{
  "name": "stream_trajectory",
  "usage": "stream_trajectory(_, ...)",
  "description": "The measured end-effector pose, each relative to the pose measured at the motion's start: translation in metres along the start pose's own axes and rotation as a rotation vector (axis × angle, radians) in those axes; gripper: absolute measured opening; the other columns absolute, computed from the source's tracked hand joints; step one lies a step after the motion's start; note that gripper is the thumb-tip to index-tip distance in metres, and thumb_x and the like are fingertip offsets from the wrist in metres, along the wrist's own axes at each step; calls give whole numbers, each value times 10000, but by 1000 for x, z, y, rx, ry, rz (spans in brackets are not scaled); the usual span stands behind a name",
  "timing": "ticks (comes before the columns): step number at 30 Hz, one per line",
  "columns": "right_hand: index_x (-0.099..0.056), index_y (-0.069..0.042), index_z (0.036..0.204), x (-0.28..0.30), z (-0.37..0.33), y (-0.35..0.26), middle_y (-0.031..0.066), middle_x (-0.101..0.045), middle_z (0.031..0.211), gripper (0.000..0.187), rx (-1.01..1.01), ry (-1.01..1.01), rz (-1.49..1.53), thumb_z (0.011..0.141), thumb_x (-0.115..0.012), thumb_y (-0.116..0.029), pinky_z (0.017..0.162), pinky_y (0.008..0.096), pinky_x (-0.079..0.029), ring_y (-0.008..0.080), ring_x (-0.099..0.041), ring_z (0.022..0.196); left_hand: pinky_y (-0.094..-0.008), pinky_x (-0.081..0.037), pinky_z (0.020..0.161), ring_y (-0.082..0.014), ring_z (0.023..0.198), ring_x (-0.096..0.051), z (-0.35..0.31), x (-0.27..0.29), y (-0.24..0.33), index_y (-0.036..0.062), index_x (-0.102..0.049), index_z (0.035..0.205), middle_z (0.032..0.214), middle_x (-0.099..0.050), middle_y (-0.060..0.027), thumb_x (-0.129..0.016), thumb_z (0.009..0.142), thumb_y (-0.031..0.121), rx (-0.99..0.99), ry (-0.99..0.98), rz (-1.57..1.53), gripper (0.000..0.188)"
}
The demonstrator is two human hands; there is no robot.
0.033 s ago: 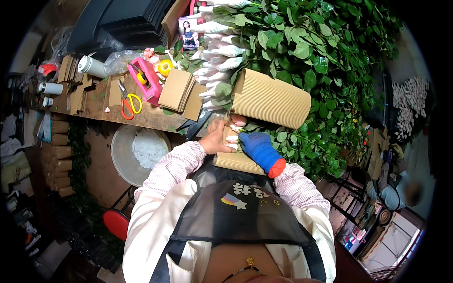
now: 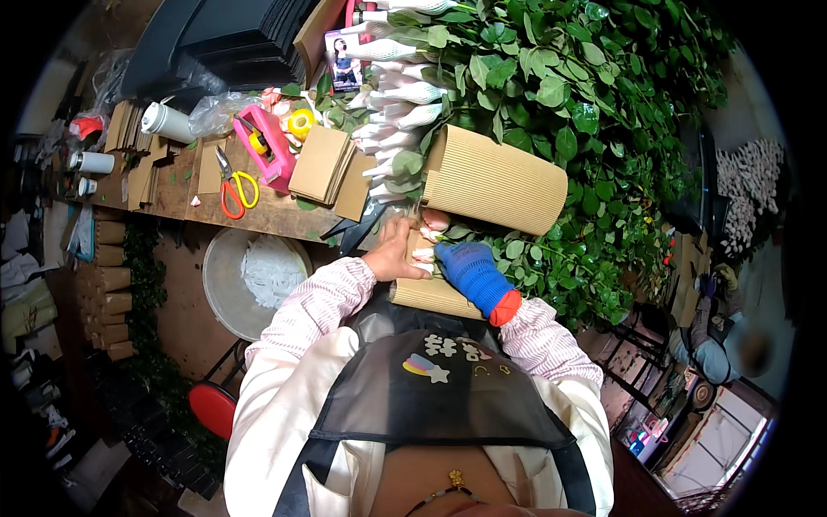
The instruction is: The person assembles small cardboard boxes and places artificial green leaves and white flowers inside them. They repeatedly pick leaves from a nearby pile, insert them into the boxes, and then close the boxes. The task is performed at a cluttered workbench with various tools and materials visible.
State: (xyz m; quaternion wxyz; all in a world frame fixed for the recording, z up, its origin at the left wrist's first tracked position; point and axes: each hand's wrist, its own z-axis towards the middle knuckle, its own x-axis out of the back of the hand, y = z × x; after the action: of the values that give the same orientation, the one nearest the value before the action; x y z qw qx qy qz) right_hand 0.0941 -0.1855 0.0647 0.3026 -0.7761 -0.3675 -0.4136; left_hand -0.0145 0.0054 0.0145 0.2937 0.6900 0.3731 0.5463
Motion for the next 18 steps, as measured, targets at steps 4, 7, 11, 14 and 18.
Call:
stream_trajectory(4,-601,-149,1048,-5,1,3,135,-721,827,218,50,12,3,932,-604,-333,635,504,-519,354,-706,753,-470,-293,1150,-427,1276,-374,10,4,1,56,-396,1381,1348,-384,-233,-905,688,426,-15,44,-86,936)
stream_trajectory(7,-600,-142,1056,22,-6,4,136,-720,825,233,2,48,77,934,-609,-340,628,500,-521,357,-702,752,-469,-296,1152,-444,1268,-387,7,-2,4,71,-446,1358,1357,-393,-238,-881,715,389,-19,128,-116,839)
stream_trajectory(11,-608,-135,1054,29,-3,11,122,-720,831,261,-85,141,132,932,-624,-366,634,495,-523,349,-700,756,-488,-297,1164,-473,1353,-345,1,-10,5,126,-477,1381,1463,-338,-276,-859,734,377,14,152,-108,792)
stream_trajectory(14,-625,-141,1028,11,6,13,107,-717,845,246,-13,169,68,925,-630,-365,637,491,-523,334,-700,756,-507,-291,1166,-486,1376,-323,4,-9,2,143,-517,1374,1480,-325,-298,-848,741,398,-18,147,-93,758)
stream_trajectory(18,-615,-128,1032,-5,8,14,117,-718,858,244,11,193,54,919,-622,-343,627,496,-523,334,-704,756,-518,-290,1162,-483,1394,-309,6,-8,6,149,-579,1329,1486,-323,-312,-844,750,405,23,122,-97,687)
